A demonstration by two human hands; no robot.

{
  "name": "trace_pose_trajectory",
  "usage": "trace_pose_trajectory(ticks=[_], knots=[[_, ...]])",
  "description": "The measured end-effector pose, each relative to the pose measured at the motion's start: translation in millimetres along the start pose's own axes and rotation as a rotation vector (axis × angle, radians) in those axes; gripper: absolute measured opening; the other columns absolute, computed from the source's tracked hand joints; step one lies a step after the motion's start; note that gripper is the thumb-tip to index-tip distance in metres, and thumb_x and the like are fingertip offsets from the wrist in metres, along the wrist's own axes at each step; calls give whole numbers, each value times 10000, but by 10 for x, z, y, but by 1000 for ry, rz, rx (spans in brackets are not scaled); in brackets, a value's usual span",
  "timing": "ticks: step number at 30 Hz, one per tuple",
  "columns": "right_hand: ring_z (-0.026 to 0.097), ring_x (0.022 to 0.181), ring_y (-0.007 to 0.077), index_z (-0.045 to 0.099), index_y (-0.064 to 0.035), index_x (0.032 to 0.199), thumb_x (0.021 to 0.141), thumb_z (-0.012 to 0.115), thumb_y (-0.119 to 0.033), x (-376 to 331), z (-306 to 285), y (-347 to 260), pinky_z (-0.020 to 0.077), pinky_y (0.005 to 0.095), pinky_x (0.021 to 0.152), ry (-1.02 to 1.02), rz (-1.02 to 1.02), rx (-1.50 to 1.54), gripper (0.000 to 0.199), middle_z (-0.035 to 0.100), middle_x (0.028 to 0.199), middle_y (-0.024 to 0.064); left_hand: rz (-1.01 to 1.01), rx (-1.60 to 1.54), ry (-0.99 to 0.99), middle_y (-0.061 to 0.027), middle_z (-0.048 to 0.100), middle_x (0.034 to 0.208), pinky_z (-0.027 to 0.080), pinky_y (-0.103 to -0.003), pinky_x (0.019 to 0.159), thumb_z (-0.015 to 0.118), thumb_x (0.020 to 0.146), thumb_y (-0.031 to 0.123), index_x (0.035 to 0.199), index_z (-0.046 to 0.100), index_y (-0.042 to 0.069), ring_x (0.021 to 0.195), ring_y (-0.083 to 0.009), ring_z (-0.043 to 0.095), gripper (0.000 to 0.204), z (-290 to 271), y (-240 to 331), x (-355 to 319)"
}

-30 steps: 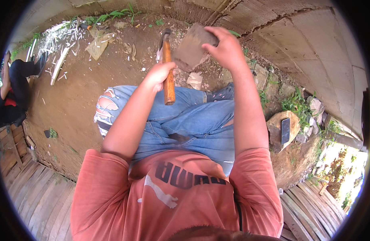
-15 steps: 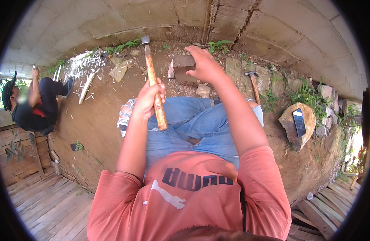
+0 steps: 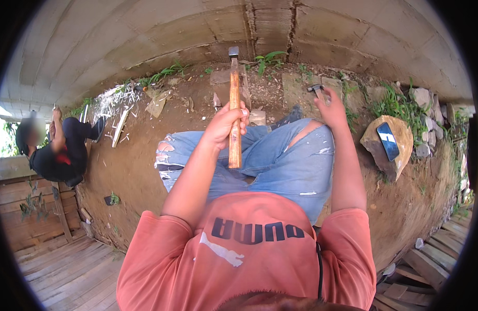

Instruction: The person sits on the ground and uses a hammer and a chisel to split a piece of wood. They repeatedly strike the chisel with the hammer to drive it into the wood, eventually splitting the piece into smaller sections.

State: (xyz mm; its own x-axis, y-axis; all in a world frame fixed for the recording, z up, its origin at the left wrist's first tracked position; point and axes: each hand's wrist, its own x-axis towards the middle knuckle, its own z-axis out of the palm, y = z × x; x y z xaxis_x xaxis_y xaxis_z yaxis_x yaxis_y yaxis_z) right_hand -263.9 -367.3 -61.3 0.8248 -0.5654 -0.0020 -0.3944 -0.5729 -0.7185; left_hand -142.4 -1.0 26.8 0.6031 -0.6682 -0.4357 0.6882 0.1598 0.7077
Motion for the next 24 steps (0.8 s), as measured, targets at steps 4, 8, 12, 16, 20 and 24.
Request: trace_pose_trajectory(ticks=[4, 8, 12, 16, 20, 24], knots=[[643, 1335, 374, 594, -14, 1456, 939, 798, -337, -344, -165, 851, 500, 435, 1123, -2, 183, -163, 643, 682, 1408, 220, -9, -155, -41, -12, 517, 864, 452, -233, 530, 626, 965, 52, 1142, 528, 94, 683, -94, 501, 207, -62, 49, 148], [634, 1328, 400, 592, -12, 1457, 931, 799, -335, -553, -140, 1165, 507, 466, 1111, -99, 363, -217, 651, 661, 1417, 247, -53, -312, -100, -9, 481, 837, 433, -216, 493, 607, 967, 59, 1119, 537, 93, 659, -88, 474, 171, -120, 133, 111], [636, 1294, 422, 602, -17, 1424, 938, 792, -325, -584, 118, 1268, 528, 507, 1074, -141, 393, -347, 606, 651, 1393, 248, -61, -228, -50, -10, 477, 829, 436, -220, 494, 606, 970, 69, 1123, 541, 96, 653, -84, 474, 168, -84, 84, 5], [656, 1227, 427, 608, -26, 1332, 937, 776, -268, -514, 382, 1572, 558, 522, 1019, -101, 314, -479, 493, 651, 1307, 236, -72, -154, -37, -12, 502, 845, 420, -247, 533, 617, 1025, 134, 1186, 545, 132, 665, -92, 478, 176, -46, 19, -77], [671, 1176, 465, 610, -15, 1250, 956, 737, -259, -379, 512, 1662, 581, 540, 972, -58, 310, -575, 402, 661, 1262, 268, -46, -111, 97, -12, 518, 846, 428, -252, 560, 633, 1078, 272, 1265, 564, 143, 658, -92, 486, 237, -25, -64, -209], [673, 1178, 488, 599, 3, 1255, 978, 681, -235, -326, 560, 1893, 583, 561, 966, -46, 322, -581, 375, 666, 1260, 287, -40, -92, 143, -12, 520, 839, 428, -258, 576, 601, 1109, 366, 1314, 565, 139, 648, -91, 480, 308, 30, -89, -315]])
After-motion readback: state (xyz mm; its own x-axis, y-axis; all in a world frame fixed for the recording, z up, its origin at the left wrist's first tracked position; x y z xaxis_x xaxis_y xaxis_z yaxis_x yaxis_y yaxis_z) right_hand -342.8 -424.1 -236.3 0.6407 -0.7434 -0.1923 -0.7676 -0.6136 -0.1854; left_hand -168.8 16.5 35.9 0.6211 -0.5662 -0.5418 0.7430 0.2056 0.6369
